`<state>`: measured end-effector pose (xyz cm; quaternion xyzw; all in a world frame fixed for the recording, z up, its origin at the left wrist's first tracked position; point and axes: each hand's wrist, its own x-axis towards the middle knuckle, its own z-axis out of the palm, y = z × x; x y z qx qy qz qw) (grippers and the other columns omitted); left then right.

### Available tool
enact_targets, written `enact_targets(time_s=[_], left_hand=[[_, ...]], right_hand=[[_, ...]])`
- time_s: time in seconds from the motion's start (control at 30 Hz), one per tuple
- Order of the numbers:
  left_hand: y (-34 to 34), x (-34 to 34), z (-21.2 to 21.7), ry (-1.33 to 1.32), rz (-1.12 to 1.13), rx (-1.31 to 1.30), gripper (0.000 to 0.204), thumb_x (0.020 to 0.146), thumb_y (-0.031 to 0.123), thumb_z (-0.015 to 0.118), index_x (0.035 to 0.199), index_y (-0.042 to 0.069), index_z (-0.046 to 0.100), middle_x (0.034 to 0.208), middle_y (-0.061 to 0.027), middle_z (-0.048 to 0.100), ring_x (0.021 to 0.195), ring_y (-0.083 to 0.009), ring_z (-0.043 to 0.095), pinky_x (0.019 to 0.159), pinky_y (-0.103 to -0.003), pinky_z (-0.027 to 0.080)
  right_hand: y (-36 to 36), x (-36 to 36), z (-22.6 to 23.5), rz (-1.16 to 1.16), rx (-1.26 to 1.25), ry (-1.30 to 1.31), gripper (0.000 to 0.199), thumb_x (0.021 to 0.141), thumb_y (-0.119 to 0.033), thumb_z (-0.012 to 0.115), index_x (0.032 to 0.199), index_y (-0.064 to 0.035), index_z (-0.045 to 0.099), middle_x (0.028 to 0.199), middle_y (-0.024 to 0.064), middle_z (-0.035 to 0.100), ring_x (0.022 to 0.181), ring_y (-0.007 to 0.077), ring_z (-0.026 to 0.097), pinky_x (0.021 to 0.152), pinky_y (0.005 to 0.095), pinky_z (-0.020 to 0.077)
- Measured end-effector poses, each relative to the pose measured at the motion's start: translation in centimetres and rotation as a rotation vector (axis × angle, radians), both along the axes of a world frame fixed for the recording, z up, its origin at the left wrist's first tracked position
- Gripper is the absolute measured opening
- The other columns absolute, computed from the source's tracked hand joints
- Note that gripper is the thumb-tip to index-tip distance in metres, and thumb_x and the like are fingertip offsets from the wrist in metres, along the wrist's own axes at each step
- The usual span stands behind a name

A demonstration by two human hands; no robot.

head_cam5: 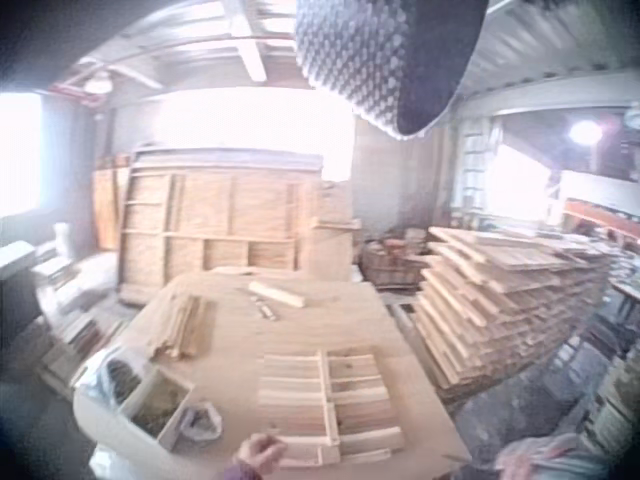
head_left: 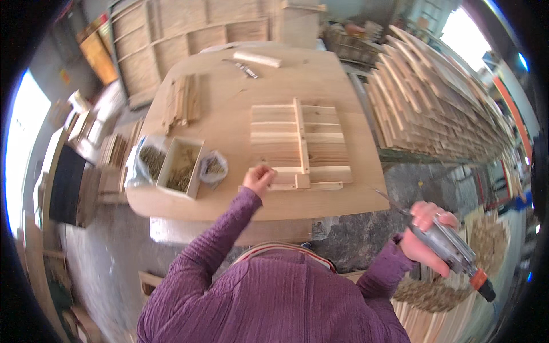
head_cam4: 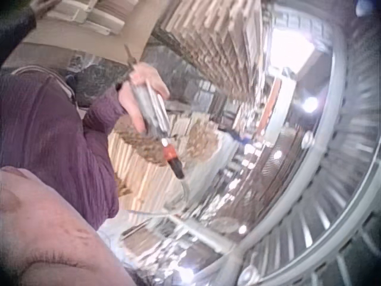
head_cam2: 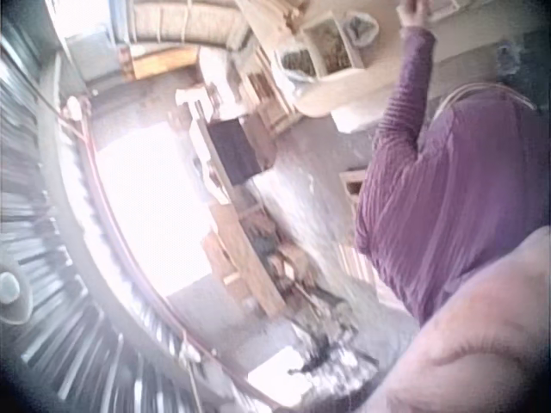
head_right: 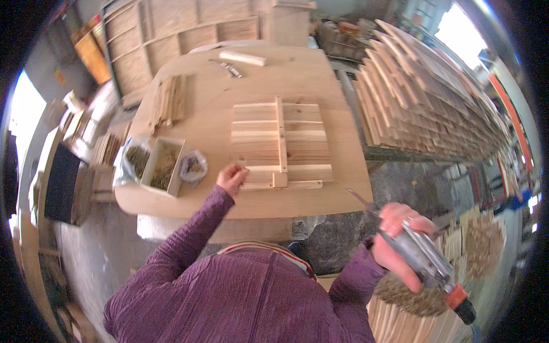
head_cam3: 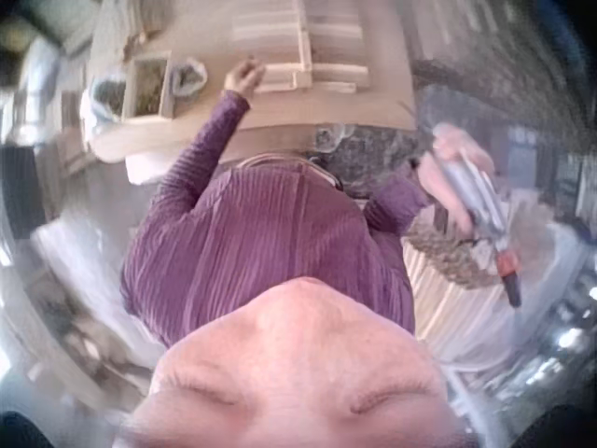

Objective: The person assembles wooden frames by aligning slats and using a pneumatic drill to drive screws. They handle screws from a container, position the frame on a workbench, and stack completed frames on a pallet.

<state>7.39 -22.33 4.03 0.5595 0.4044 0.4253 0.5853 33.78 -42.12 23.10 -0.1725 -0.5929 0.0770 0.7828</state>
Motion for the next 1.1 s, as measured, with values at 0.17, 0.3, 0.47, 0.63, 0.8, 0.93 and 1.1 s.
enact_targets(time_s=[0.17,0.3,0.47,0.63,0.8,0.93,1.1], left_hand=[[6.3,-9.3,-1.7,0.9,0.555,0.273,0.02,0.076,0.022,0.057,0.088,0.008,0.064,0.081,-0.0136,0.064,0.077,-0.0293,0.062,0.069,-0.037,0.049],[7.5,-11.6,-1.1,1.258,0.473,0.154,0.021,0.072,0.024,0.062,0.085,0.008,0.065,0.087,-0.0148,0.063,0.084,-0.0283,0.061,0.075,-0.039,0.048],[8.5,-9.4,-1.7,1.396,0.398,-0.041,0.022,0.071,0.027,0.064,0.085,0.011,0.065,0.092,-0.0129,0.063,0.089,-0.0279,0.06,0.078,-0.039,0.047],[8.7,-10.0,-2.8,1.38,0.465,-0.02,0.018,0.07,0.024,0.06,0.084,0.013,0.065,0.085,-0.0112,0.065,0.082,-0.0292,0.061,0.075,-0.038,0.048],[8.7,-11.4,-3.5,1.091,0.56,0.2,0.017,0.068,0.019,0.06,0.082,0.01,0.064,0.076,-0.0109,0.065,0.072,-0.0241,0.063,0.068,-0.034,0.05],[8.5,-12.2,-3.2,0.737,0.59,0.142,0.014,0.071,0.013,0.061,0.081,0.003,0.064,0.074,-0.0081,0.066,0.067,-0.0164,0.063,0.064,-0.027,0.05],[7.9,-7.8,-1.0,0.306,0.424,0.075,0.016,0.076,0.007,0.06,0.087,-0.003,0.064,0.078,-0.008,0.066,0.069,-0.0118,0.061,0.066,-0.022,0.048]], right_hand=[[-1.7,8.2,0.3,0.039,-0.113,0.102,0.099,0.05,-0.085,0.049,0.102,-0.0012,0.048,0.068,0.0039,0.048,0.062,0.0161,0.044,0.061,0.0321,0.035],[-1.5,12.7,-1.0,0.037,-0.119,0.144,0.098,0.051,-0.084,0.05,0.102,-0.0013,0.048,0.069,0.0045,0.047,0.064,0.0162,0.044,0.063,0.0326,0.0341],[-0.2,15.5,-2.0,0.085,-0.158,0.142,0.098,0.051,-0.085,0.049,0.102,-0.0013,0.049,0.068,0.0046,0.047,0.064,0.0163,0.044,0.062,0.0321,0.0342],[1.5,16.0,-2.7,0.11,-0.175,0.157,0.099,0.051,-0.086,0.047,0.102,-0.0012,0.049,0.068,0.0041,0.047,0.064,0.0169,0.044,0.062,0.0323,0.0353],[2.9,14.2,-2.8,0.109,-0.176,0.174,0.098,0.053,-0.086,0.045,0.102,-0.001,0.048,0.068,0.0042,0.048,0.062,0.0172,0.044,0.061,0.0324,0.0358],[4.9,11.8,-1.9,0.167,-0.156,0.177,0.097,0.053,-0.085,0.047,0.101,-0.001,0.048,0.067,0.0051,0.05,0.062,0.018,0.046,0.06,0.0324,0.0359],[7.8,7.6,-1.5,0.218,-0.126,0.177,0.097,0.051,-0.086,0.047,0.1,-0.0013,0.048,0.067,0.005,0.051,0.061,0.0178,0.047,0.059,0.0321,0.0371]])
